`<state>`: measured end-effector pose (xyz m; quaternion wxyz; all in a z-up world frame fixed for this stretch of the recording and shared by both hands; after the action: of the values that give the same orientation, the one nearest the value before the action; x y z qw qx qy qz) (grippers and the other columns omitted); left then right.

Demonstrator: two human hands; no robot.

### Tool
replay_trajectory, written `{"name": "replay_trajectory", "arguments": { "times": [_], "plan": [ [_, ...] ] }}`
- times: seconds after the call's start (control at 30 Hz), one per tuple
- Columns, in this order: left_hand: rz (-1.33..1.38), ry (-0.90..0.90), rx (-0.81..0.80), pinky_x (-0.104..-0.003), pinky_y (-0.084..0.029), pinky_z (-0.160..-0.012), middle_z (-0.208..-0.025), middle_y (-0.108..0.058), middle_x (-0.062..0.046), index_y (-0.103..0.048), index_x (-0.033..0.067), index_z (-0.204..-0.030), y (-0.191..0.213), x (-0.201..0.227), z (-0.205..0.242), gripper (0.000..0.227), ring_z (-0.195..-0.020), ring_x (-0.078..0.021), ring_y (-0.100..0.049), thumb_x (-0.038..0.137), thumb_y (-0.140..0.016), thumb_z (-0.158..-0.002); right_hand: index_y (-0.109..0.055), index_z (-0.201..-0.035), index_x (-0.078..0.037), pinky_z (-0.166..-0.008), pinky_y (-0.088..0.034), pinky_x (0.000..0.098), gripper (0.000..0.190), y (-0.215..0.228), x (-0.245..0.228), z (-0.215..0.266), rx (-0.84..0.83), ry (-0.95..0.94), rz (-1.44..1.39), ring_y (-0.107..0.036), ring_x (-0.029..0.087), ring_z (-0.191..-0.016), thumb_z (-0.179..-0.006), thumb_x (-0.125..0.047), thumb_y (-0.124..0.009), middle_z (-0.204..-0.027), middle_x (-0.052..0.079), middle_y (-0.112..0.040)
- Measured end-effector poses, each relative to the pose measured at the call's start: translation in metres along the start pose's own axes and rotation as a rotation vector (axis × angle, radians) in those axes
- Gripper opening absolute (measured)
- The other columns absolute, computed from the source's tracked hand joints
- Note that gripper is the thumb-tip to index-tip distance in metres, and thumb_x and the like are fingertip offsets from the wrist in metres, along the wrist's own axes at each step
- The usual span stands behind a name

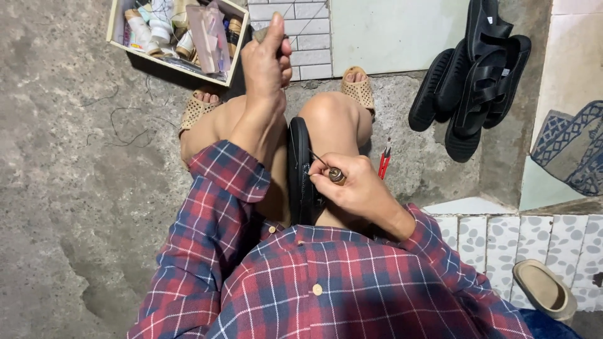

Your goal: Hand-stitching the sole of a black sandal using a needle and thread to repair or assemble it.

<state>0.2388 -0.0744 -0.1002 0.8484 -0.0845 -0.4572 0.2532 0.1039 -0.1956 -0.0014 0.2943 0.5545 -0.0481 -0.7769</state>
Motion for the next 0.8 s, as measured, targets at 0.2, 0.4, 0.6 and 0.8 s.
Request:
{"name": "replay_trajectory", "arguments": {
  "times": [0.2, 0.4, 0.6, 0.8],
  "plan": [
    [-0.017, -0.015, -0.080, -0.024, -0.044, -0.036, -0.046, -0.051, -0.001, -0.058, 0.0115, -0.066, 0.048, 0.022, 0.012, 0.040, -0.038, -0.0110, -0.050, 0.049, -0.067, -0.073, -0.070, -0.084, -0.004, -0.055, -0.043, 0.0188, 0.007, 0.013, 0.017, 0.025, -0.179, -0.027, -0.069, -0.055, 0.003, -0.060, -0.085, -0.011, -0.068, -0.072, -0.001, -0.070],
    [-0.814, -0.390, 0.050, -0.018, -0.046, -0.057, -0.079, -0.068, -0.002, -0.068, 0.0071, -0.088, 0.169, 0.069, 0.047, 0.038, -0.060, -0.0061, -0.060, 0.033, -0.054, -0.112, -0.064, -0.103, -0.012, -0.041, -0.033, 0.0182, 0.019, 0.087, 0.140, 0.039, 0.228, -0.241, -0.365, -0.043, 0.004, -0.047, -0.085, -0.011, -0.066, -0.093, 0.001, -0.064],
    [-1.457, -1.029, 0.108, -0.048, -0.047, -0.086, -0.111, -0.066, -0.025, -0.065, -0.0106, -0.122, 0.136, 0.069, 0.131, 0.018, -0.098, -0.0423, -0.063, -0.001, -0.073, -0.109, -0.059, -0.113, -0.014, -0.045, -0.059, 0.0300, 0.046, 0.070, 0.459, 0.014, 0.738, -0.574, -0.625, -0.061, 0.016, -0.057, -0.073, 0.010, -0.058, -0.098, 0.012, -0.049],
    [-1.555, -1.097, -0.122, -0.056, -0.048, -0.111, -0.118, -0.067, -0.023, -0.064, -0.0100, -0.111, 0.064, 0.046, 0.164, 0.008, -0.107, -0.0401, -0.066, -0.008, -0.068, -0.105, -0.070, -0.100, -0.016, -0.062, -0.050, 0.0257, 0.046, 0.021, 0.628, 0.010, 0.850, -0.668, -0.179, -0.064, 0.015, -0.067, -0.056, -0.004, -0.072, -0.077, 0.003, -0.069]
  ]
}}
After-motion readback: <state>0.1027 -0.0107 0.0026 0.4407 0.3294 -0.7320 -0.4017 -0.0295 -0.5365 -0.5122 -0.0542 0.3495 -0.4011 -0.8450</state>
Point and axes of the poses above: each hand's wrist, its own z-axis away from the middle knuckle, its own y-axis out of the back of the hand, x = y × z, the point moved 9 cm from there along -z, towards the middle knuckle
